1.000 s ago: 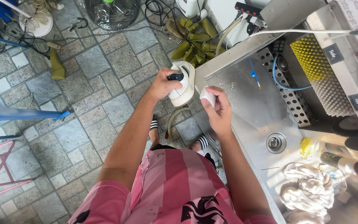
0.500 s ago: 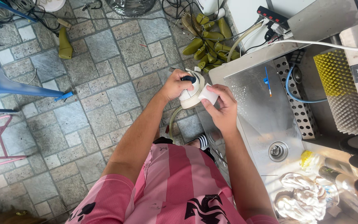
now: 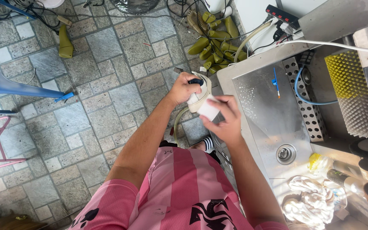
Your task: The person cleans a white sneaker by first scrubbing it with a white sponge, then spraying it with a blue handheld spray gun, and finally wiping it with a white cloth. The person handles the shoe and cleaning tools over a stainless steel sink.
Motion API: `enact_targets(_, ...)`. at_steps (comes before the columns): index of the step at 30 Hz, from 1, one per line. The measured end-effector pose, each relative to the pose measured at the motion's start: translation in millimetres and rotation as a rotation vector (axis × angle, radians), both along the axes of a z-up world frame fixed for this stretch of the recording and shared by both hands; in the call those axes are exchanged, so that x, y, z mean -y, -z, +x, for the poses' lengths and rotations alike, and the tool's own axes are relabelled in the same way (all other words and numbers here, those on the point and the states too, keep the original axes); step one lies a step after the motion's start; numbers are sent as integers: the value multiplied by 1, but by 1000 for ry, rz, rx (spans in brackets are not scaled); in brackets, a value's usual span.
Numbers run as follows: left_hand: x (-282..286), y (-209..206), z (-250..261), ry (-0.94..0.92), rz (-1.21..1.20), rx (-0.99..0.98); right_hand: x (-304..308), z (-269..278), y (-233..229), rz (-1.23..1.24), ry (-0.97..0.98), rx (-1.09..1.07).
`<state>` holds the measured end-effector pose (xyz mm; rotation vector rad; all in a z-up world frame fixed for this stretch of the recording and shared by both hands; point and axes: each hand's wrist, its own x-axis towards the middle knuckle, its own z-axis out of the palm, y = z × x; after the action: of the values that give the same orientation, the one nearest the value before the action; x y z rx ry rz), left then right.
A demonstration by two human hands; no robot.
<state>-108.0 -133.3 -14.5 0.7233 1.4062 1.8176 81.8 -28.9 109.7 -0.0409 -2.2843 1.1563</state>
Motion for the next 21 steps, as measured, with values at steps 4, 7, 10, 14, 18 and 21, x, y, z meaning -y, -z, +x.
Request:
enact_targets(4, -3, -3, 5, -4, 0, 43, -3, -1, 2, 36, 142, 29)
enact_targets(7, -1, -2, 5, 0, -30, 52, 2, 0, 3, -1, 172, 7)
enact_targets(10, -2, -3, 3, -7, -23, 22, 8, 3, 4, 87, 37, -55)
enact_targets(14, -2, -17, 7, -22, -14, -42, -3, 8, 12, -30, 236, 9)
enact_targets(18, -6, -55, 16, -24, -64, -502, -28, 43, 15, 68, 539, 63)
enact_targets(21, -16, -87, 47, 70, -130, -760, -34, 96, 17, 53, 719, 172)
